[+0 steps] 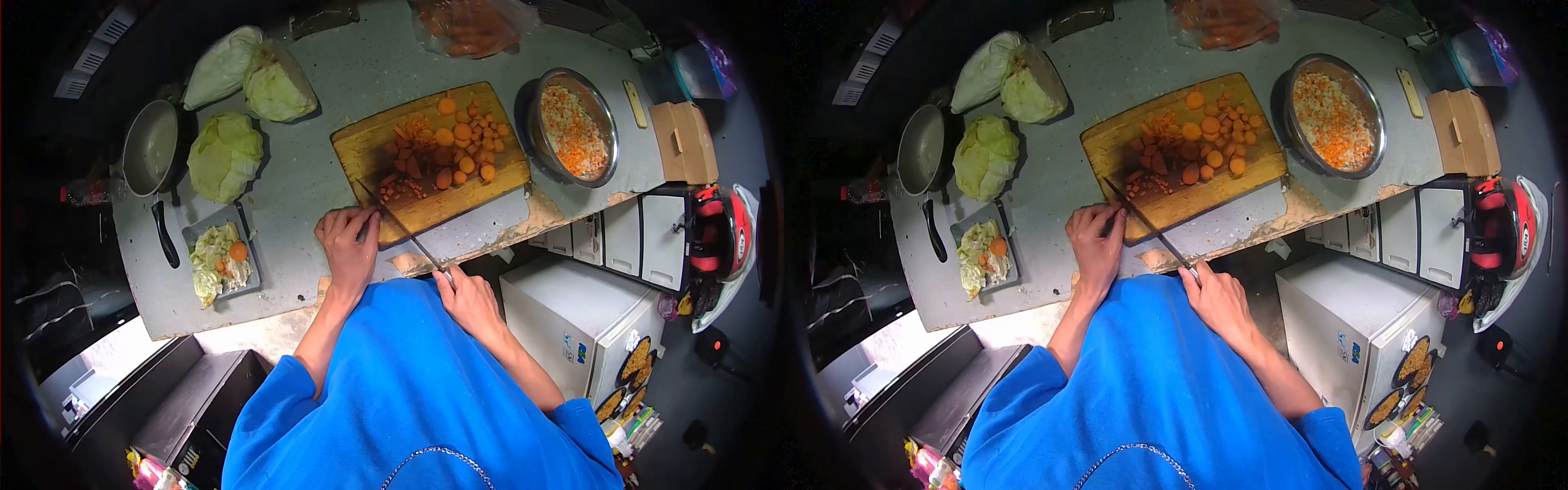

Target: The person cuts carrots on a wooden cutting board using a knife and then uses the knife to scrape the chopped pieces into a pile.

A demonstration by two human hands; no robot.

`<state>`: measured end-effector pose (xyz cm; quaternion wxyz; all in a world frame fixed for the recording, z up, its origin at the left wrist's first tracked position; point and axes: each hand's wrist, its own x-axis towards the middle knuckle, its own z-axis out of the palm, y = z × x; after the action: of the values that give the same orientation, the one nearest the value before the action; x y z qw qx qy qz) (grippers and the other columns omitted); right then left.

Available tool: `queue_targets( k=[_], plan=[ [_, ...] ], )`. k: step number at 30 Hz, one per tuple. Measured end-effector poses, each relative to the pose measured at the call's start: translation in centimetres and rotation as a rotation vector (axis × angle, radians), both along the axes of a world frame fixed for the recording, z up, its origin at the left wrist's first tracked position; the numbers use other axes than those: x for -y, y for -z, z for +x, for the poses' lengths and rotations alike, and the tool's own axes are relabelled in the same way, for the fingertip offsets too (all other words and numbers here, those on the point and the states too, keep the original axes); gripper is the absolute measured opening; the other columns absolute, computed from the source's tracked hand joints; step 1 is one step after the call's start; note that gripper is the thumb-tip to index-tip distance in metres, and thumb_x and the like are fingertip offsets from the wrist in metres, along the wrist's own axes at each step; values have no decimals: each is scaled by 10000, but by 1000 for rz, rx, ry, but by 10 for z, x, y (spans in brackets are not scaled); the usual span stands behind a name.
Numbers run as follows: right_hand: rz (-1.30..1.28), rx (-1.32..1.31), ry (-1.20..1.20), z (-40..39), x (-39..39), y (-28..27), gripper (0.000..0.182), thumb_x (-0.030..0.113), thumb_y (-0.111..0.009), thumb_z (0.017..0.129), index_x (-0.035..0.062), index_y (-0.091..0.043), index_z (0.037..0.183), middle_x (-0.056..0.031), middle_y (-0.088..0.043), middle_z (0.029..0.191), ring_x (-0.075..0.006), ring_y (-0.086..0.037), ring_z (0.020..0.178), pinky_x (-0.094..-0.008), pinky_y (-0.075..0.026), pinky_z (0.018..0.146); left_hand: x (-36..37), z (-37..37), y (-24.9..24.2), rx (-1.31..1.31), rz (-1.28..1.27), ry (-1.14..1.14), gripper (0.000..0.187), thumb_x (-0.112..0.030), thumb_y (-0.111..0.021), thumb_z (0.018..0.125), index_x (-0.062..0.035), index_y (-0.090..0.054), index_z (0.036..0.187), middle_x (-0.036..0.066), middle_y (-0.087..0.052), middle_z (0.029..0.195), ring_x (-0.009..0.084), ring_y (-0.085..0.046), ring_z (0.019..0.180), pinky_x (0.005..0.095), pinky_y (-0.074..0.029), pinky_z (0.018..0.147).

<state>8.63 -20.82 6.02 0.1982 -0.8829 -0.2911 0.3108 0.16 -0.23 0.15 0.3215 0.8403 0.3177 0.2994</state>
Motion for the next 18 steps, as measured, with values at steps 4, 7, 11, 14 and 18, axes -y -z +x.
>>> queue_targets(
  k=[4,7,11,14,18],
  plan=[
    [36,-36,59,-4,3,-1,422,385,-562,1065,-8,-632,929,-291,-653,682,-506,-671,697,-581,-535,636,1,-2,1,-24,-20,-4,116,-136,-779,891,-67,-809,979,40,-709,913,234,-605,952,399,-352,976],
    [66,-59,94,-3,4,-2,404,362,-581,1063,-11,-625,916,-279,-637,684,-494,-659,686,-542,-495,598,-1,-1,3,-38,-23,-8,126,-142,-780,886,-72,-808,987,41,-707,922,231,-604,958,405,-348,979],
    [119,-49,115,-5,9,3,407,355,-595,1063,-16,-614,897,-268,-609,667,-484,-640,659,-504,-454,557,2,3,5,-16,-9,-41,151,-178,-797,859,-85,-809,978,40,-707,955,230,-600,973,424,-334,994],
    [87,-69,117,-4,7,2,411,359,-598,1062,-17,-616,897,-275,-602,661,-487,-637,658,-502,-452,553,1,5,3,-36,40,-22,162,-181,-801,845,-82,-810,973,50,-714,975,236,-604,972,396,-350,963],
    [62,-65,94,-3,5,1,398,358,-593,1061,-12,-621,917,-288,-616,683,-491,-647,680,-526,-468,570,1,5,5,-68,6,-11,159,-179,-799,846,-84,-810,972,47,-711,976,232,-600,988,401,-333,976]
  ],
)
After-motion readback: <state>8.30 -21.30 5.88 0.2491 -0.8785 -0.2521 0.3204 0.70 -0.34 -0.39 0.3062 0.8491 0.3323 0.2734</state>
